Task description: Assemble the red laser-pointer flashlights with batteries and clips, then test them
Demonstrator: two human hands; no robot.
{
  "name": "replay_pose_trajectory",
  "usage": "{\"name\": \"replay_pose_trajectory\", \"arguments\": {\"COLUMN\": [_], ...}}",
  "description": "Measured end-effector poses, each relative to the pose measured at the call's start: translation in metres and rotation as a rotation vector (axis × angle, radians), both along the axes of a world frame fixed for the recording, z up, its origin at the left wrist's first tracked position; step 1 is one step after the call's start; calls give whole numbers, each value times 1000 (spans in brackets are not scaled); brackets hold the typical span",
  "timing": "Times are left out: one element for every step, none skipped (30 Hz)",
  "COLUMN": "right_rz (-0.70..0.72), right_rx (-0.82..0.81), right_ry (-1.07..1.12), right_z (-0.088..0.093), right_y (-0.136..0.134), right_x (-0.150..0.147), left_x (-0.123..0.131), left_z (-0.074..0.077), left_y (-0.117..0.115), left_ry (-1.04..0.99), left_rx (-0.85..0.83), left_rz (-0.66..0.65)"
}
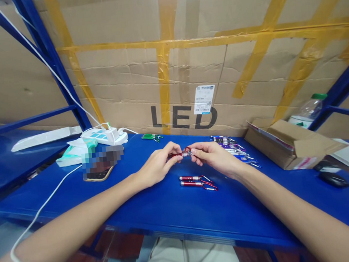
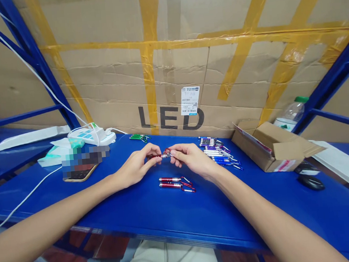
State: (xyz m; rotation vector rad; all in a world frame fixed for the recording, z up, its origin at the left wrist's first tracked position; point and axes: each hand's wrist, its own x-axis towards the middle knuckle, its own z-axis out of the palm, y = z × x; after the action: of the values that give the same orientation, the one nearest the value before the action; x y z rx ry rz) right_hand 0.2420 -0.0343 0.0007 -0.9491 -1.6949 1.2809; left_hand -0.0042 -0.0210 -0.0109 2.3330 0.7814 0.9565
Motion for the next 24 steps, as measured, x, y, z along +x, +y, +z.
{"name": "replay_pose_trajectory", "arguments": {"right_rz": [4,5,5,3,-1,-6,-11,-15,-17,-18,-17,-16,-16,-16,-18,-20,-24,-28,-34,-39,-43,-44,-45,-46], "right_rx": [-4,-7,-10,-16,-24,-33,-44,-53,-61,-66,-67,-65,-62,-59,-57,-57,-57,-58,-57,-55,-52,-51,-52,-55], "right_ry": [5,12,19,28,39,51,62,73,82,90,95,97,99,101,105,111,119,128,138,146,154,161,169,178], "right_z": [0,-1,-2,-2,-3,-3,-4,-4,-4,-4,-4,-4,-4,-4,-3,-3,-3,-3,-3,-3,-3,-4,-4,-5], "right_y": [0,0,0,0,0,0,1,1,1,1,1,1,1,1,0,-1,-1,-2,-2,-3,-3,-3,-3,-3], "right_x": [0,-1,-1,-1,-1,-1,-1,-1,-1,-1,-1,-1,-2,-2,-3,-3,-4,-5,-6,-6,-7,-8,-9,-9], "left_x": [0,0,-1,-1,-1,-1,-1,-1,-1,-1,-1,-1,-1,-1,-1,-1,-1,-1,-1,-1,-1,-1,-1,-1], "left_z": [0,0,0,0,0,0,1,1,2,3,3,3,4,4,3,3,3,3,2,2,2,1,1,2], "left_y": [0,0,0,-1,-1,-1,-1,-2,-2,-2,-3,-3,-3,-3,-3,-2,-2,-2,-1,-1,-1,-1,-1,-1], "left_ry": [9,20,34,46,55,62,65,66,67,69,72,75,78,81,82,81,78,75,73,72,74,77,80,80], "left_rx": [-7,-8,-3,10,31,55,77,93,102,104,101,97,95,94,96,102,111,125,140,154,167,175,180,182], "left_rz": [-2,-1,3,10,19,30,39,47,52,56,59,61,64,67,70,72,71,69,65,58,53,49,47,46]}}
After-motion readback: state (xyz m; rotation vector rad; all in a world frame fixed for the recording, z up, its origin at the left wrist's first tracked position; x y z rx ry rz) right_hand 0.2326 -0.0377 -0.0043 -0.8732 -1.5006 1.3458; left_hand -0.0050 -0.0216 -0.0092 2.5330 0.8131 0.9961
